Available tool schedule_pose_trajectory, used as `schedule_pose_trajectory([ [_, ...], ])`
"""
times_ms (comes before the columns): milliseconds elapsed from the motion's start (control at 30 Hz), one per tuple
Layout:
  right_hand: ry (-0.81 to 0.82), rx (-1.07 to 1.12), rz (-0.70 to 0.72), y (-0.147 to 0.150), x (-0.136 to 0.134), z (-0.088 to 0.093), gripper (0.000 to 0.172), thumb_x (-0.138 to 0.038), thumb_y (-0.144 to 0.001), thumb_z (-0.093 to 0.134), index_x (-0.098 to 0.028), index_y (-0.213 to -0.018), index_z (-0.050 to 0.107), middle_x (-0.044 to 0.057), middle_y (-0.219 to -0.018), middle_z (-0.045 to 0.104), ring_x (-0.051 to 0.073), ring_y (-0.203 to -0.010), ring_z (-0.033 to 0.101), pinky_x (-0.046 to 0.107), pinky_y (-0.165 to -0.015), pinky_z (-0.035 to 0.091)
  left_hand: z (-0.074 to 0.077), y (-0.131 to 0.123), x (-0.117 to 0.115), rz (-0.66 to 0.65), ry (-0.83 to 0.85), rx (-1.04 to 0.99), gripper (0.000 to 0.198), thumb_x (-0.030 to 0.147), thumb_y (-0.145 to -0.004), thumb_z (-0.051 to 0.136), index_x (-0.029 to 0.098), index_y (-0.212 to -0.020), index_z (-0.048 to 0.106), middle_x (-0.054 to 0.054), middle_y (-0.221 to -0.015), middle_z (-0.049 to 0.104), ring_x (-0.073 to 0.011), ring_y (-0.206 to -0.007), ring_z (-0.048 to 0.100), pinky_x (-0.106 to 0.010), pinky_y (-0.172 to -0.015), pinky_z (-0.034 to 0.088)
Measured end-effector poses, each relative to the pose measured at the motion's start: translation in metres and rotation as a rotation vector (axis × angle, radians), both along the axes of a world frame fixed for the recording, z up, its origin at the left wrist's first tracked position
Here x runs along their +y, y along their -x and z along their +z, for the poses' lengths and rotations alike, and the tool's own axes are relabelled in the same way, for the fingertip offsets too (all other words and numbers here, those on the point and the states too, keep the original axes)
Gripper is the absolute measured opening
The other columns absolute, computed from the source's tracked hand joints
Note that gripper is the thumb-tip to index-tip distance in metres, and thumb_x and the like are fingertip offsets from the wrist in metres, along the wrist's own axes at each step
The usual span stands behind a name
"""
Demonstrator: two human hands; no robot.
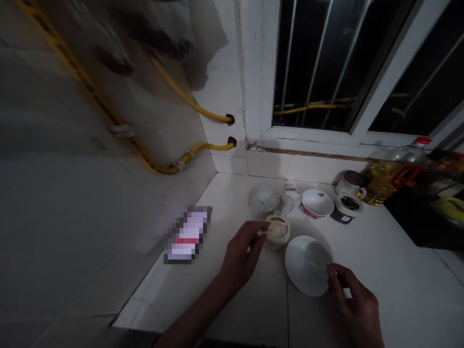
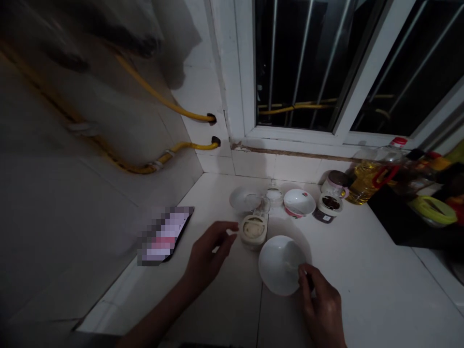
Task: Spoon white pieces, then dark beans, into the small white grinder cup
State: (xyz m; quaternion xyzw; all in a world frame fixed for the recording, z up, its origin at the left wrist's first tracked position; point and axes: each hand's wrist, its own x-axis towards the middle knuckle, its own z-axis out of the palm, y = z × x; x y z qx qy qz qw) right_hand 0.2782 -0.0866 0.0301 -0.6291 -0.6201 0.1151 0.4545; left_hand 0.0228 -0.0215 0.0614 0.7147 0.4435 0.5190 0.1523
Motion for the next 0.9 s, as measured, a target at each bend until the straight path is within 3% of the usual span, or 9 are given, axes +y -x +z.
schedule_pose_trajectory([
  [100, -0.03, -0.006, 0.003, -0.003, 0.004, -0.006, 0.031, -0.048, -0.089, 0.056, -0.021, -0.088, 0.07, 0.005, -0.075, 0.073, 0.015, -0.055, 0.065, 0.018, -0.04, 0.05, 0.017, 0.0, 0.024, -0.031, -0.106, 0.011, 0.026, 0.016, -0.094, 0.049, 0.022, -0.118, 0.056, -0.008, -0.118, 0.06, -0.0103, -0.083, 0.065, -0.022, -0.071, 0.056],
  [200, -0.022, 0.013, -0.006, -0.002, 0.005, -0.008, 0.029, -0.046, -0.09, 0.055, -0.021, -0.087, 0.07, 0.005, -0.074, 0.072, 0.014, -0.055, 0.063, 0.017, -0.036, 0.046, 0.02, -0.002, 0.054, -0.058, -0.127, 0.115, 0.031, 0.018, -0.094, 0.049, 0.022, -0.125, 0.053, -0.012, -0.133, 0.055, -0.0206, -0.123, 0.055, -0.036, -0.096, 0.053],
  [267, -0.011, 0.025, 0.003, -0.001, 0.004, -0.007, 0.029, -0.046, -0.089, 0.056, -0.021, -0.085, 0.07, 0.005, -0.074, 0.072, 0.015, -0.055, 0.063, 0.017, -0.036, 0.044, 0.016, -0.004, 0.072, -0.078, -0.122, 0.177, 0.033, 0.02, -0.096, 0.048, 0.021, -0.128, 0.052, -0.013, -0.137, 0.053, -0.0219, -0.129, 0.051, -0.043, -0.106, 0.047],
  [400, 0.037, 0.089, -0.009, 0.002, 0.002, -0.001, 0.031, -0.049, -0.088, 0.057, -0.022, -0.085, 0.07, 0.005, -0.075, 0.071, 0.015, -0.059, 0.062, 0.017, -0.035, 0.042, 0.007, -0.004, 0.091, -0.129, -0.075, 0.242, 0.034, 0.024, -0.098, 0.045, 0.019, -0.131, 0.052, -0.012, -0.134, 0.058, -0.0208, -0.125, 0.056, -0.042, -0.105, 0.048],
  [700, 0.115, 0.171, -0.051, 0.004, 0.007, 0.009, 0.034, -0.053, -0.086, 0.058, -0.021, -0.085, 0.07, 0.006, -0.078, 0.071, 0.016, -0.064, 0.062, 0.017, -0.039, 0.044, 0.012, 0.001, 0.079, -0.118, -0.074, 0.258, 0.032, 0.023, -0.099, 0.045, 0.019, -0.129, 0.056, -0.01, -0.125, 0.066, -0.0186, -0.116, 0.063, -0.036, -0.099, 0.053],
  [900, 0.101, 0.159, -0.025, 0.003, 0.007, 0.007, 0.029, -0.048, -0.088, 0.057, -0.022, -0.086, 0.069, 0.006, -0.078, 0.069, 0.016, -0.063, 0.061, 0.017, -0.036, 0.042, -0.008, 0.011, 0.045, -0.095, -0.119, 0.307, 0.03, 0.019, -0.099, 0.045, 0.024, -0.125, 0.059, -0.009, -0.127, 0.064, -0.0175, -0.115, 0.063, -0.034, -0.096, 0.055],
])
